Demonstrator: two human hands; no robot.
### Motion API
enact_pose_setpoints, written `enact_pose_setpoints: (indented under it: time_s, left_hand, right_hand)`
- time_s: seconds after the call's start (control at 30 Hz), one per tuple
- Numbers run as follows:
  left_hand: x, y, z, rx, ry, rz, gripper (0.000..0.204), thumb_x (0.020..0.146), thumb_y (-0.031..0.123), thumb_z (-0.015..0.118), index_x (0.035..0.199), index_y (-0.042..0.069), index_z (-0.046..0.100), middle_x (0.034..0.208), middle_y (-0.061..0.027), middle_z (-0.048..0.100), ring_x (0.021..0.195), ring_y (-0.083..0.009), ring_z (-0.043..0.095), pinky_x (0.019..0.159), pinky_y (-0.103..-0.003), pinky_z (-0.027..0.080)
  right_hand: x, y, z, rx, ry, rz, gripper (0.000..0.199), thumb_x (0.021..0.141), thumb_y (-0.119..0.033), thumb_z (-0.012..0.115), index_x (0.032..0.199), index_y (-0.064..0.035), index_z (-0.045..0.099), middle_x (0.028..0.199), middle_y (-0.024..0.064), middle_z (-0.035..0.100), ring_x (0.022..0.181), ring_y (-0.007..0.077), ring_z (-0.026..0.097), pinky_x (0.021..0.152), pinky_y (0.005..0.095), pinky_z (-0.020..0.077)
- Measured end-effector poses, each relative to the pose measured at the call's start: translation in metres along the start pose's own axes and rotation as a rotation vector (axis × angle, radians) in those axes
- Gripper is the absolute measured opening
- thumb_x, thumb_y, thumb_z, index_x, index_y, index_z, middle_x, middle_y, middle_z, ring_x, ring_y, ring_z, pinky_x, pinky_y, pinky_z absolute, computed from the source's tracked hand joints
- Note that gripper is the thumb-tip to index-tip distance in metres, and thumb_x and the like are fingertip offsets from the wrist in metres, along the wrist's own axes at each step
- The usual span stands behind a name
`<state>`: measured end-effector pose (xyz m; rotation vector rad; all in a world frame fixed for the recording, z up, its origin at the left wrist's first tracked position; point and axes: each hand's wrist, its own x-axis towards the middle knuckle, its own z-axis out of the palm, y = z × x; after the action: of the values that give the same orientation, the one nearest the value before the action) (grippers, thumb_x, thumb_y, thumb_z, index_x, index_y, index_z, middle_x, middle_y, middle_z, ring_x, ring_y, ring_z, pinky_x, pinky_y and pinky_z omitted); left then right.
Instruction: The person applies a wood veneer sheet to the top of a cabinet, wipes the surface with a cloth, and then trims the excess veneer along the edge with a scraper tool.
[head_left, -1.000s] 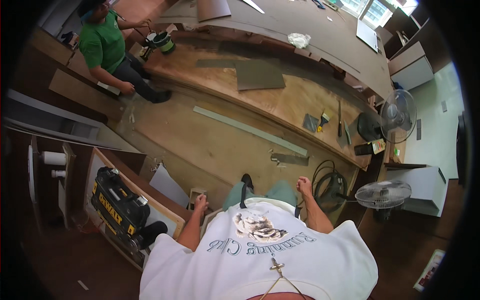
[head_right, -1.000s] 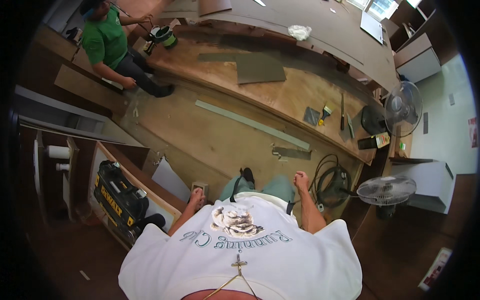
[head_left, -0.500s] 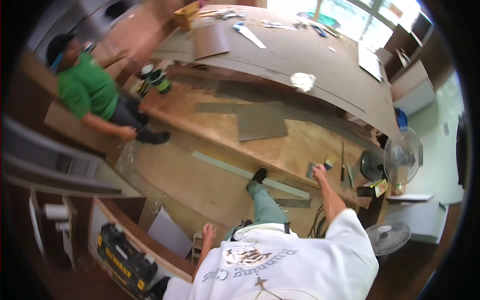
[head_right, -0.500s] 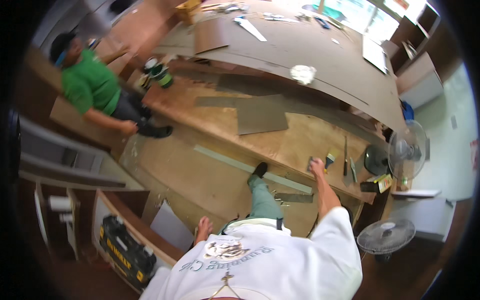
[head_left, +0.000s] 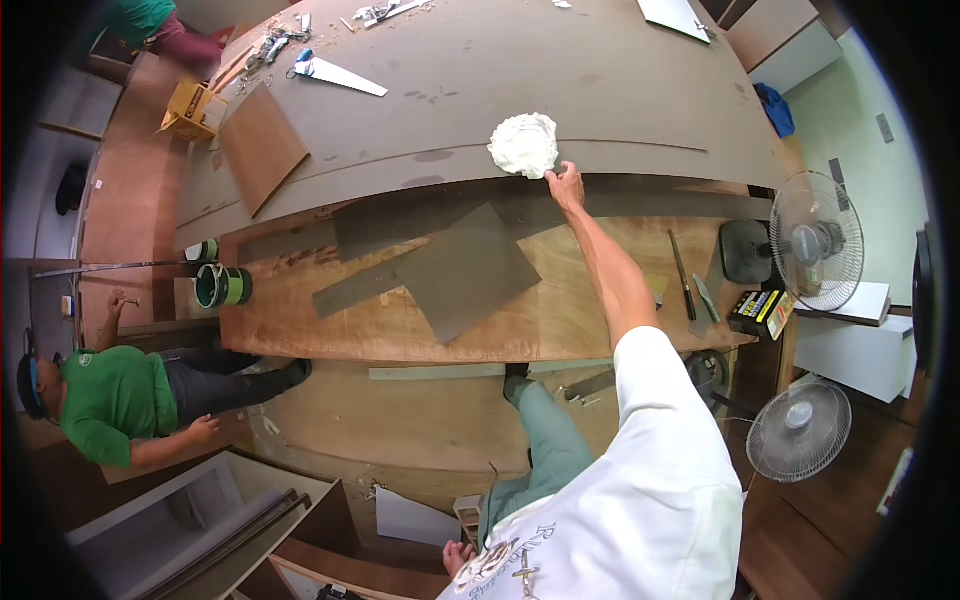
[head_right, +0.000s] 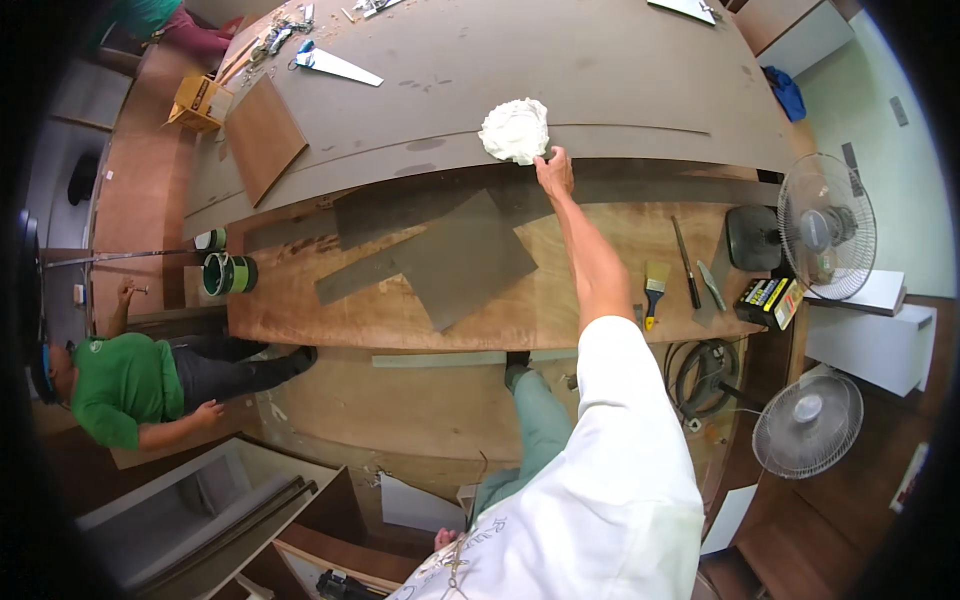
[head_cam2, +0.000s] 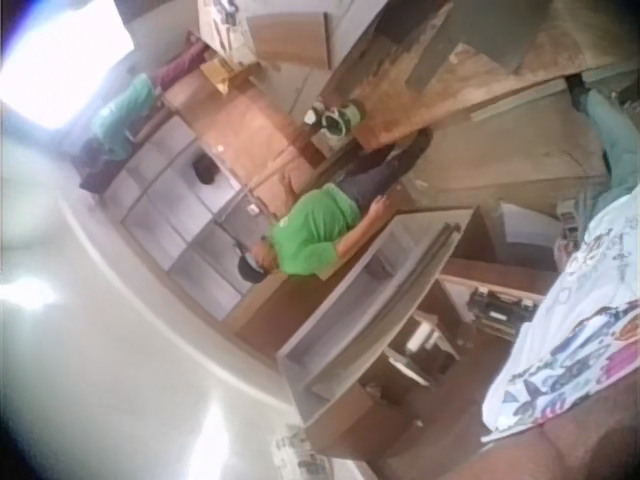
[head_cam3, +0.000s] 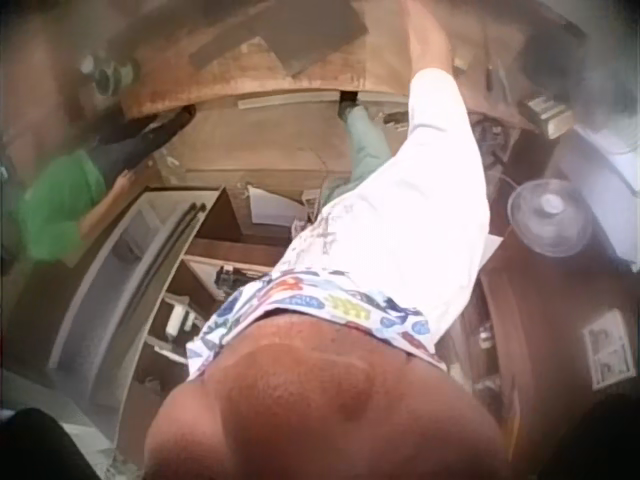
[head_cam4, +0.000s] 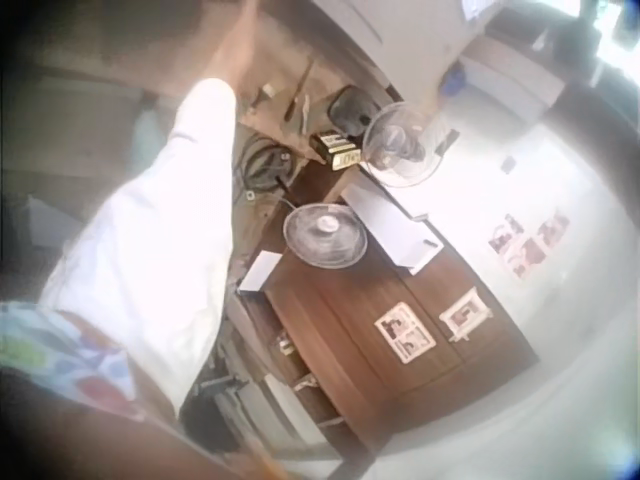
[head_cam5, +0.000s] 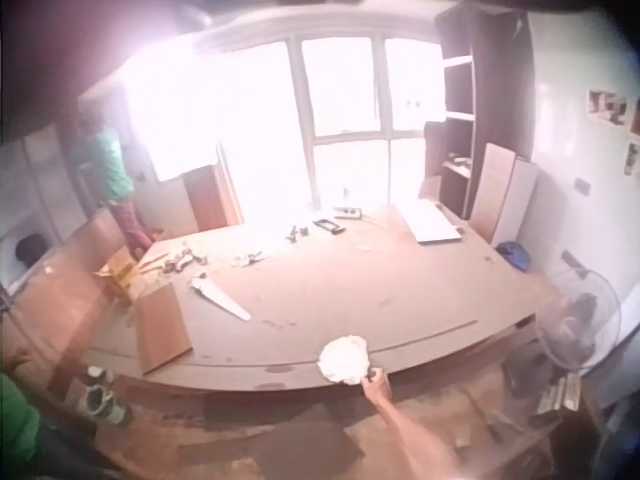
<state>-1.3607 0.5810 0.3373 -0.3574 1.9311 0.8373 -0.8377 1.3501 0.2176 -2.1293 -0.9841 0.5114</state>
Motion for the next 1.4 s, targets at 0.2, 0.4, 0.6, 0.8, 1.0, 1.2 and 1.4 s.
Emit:
enact_pose_setpoints:
  time_s: [0.2, 0.4, 0.6, 0.8, 1.0, 1.2, 1.4]
  left_hand:
    - [-0.014, 0.017, 0.018, 0.134, -0.092, 0.110, 0.044, 0.095, 0.031, 0.060, 0.129, 0.008, 0.045, 0.096, -0.0112, 0.061, 0.083, -0.0215, 0.062, 0.072, -0.037, 0.055]
    - [0.017, 0.045, 0.075, 0.285, -0.169, 0.044, 0.042, 0.095, 0.030, 0.060, 0.128, 0.007, 0.047, 0.097, -0.0114, 0.061, 0.084, -0.0206, 0.062, 0.072, -0.035, 0.054]
    - [0.062, 0.132, 0.103, 0.325, -0.271, 0.301, 0.041, 0.095, 0.028, 0.059, 0.127, 0.006, 0.048, 0.098, -0.0116, 0.062, 0.084, -0.0196, 0.062, 0.072, -0.033, 0.054]
    - [0.110, 0.134, 0.116, 0.443, -0.426, 0.603, 0.039, 0.094, 0.027, 0.059, 0.126, 0.005, 0.050, 0.099, -0.0118, 0.062, 0.085, -0.0186, 0.061, 0.072, -0.031, 0.053]
    - [-0.007, 0.132, 0.231, 0.946, -0.818, 1.121, 0.048, 0.099, 0.037, 0.048, 0.122, -0.005, 0.055, 0.113, -0.0156, 0.064, 0.107, -0.0238, 0.059, 0.093, -0.037, 0.045]
    - [-0.141, -0.045, 0.181, 0.646, -1.316, 0.371, 0.068, 0.096, 0.055, 0.046, 0.139, 0.002, 0.038, 0.130, -0.0122, 0.051, 0.122, -0.0237, 0.049, 0.099, -0.038, 0.041]
    - [-0.167, -0.173, 0.094, 0.885, -1.375, 0.589, 0.054, 0.097, 0.037, 0.054, 0.134, -0.001, 0.045, 0.129, -0.0140, 0.054, 0.115, -0.0265, 0.055, 0.098, -0.038, 0.042]
  right_hand:
    - [0.071, -0.024, 0.041, 0.057, 0.022, 0.286, 0.055, 0.078, -0.038, 0.070, 0.121, -0.0069, 0.057, 0.117, 0.0181, 0.063, 0.107, 0.0367, 0.060, 0.089, 0.0461, 0.0487]
    - [0.071, -0.021, 0.013, 0.822, -0.023, 0.021, 0.047, 0.088, -0.023, 0.065, 0.125, 0.0053, 0.055, 0.114, 0.0113, 0.064, 0.105, 0.0189, 0.057, 0.093, 0.0313, 0.0422]
    - [-0.139, -0.044, -0.074, 1.534, -0.397, 0.194, 0.044, 0.096, -0.013, 0.048, 0.135, 0.0047, 0.043, 0.134, 0.0126, 0.052, 0.125, 0.0241, 0.050, 0.107, 0.0390, 0.0384]
    - [-0.379, 0.043, -0.114, 1.418, -0.517, 0.464, 0.043, 0.089, -0.018, 0.064, 0.126, -0.0021, 0.051, 0.118, 0.0087, 0.060, 0.107, 0.0229, 0.059, 0.097, 0.0403, 0.0465]
    - [-0.550, 0.049, -0.206, 1.322, -0.502, 0.399, 0.052, 0.091, -0.016, 0.062, 0.136, 0.0007, 0.044, 0.127, 0.0112, 0.057, 0.117, 0.0201, 0.054, 0.100, 0.0330, 0.0430]
    - [-0.720, 0.124, -0.318, 0.536, -0.314, -0.334, 0.046, 0.091, -0.029, 0.063, 0.126, 0.0004, 0.055, 0.122, 0.0140, 0.061, 0.114, 0.0200, 0.055, 0.098, 0.0335, 0.0427]
    - [-0.822, 0.236, -0.412, 0.821, -0.219, 0.293, 0.044, 0.094, -0.044, 0.057, 0.122, -0.0095, 0.055, 0.110, 0.0057, 0.059, 0.099, 0.0167, 0.055, 0.088, 0.0320, 0.0444]
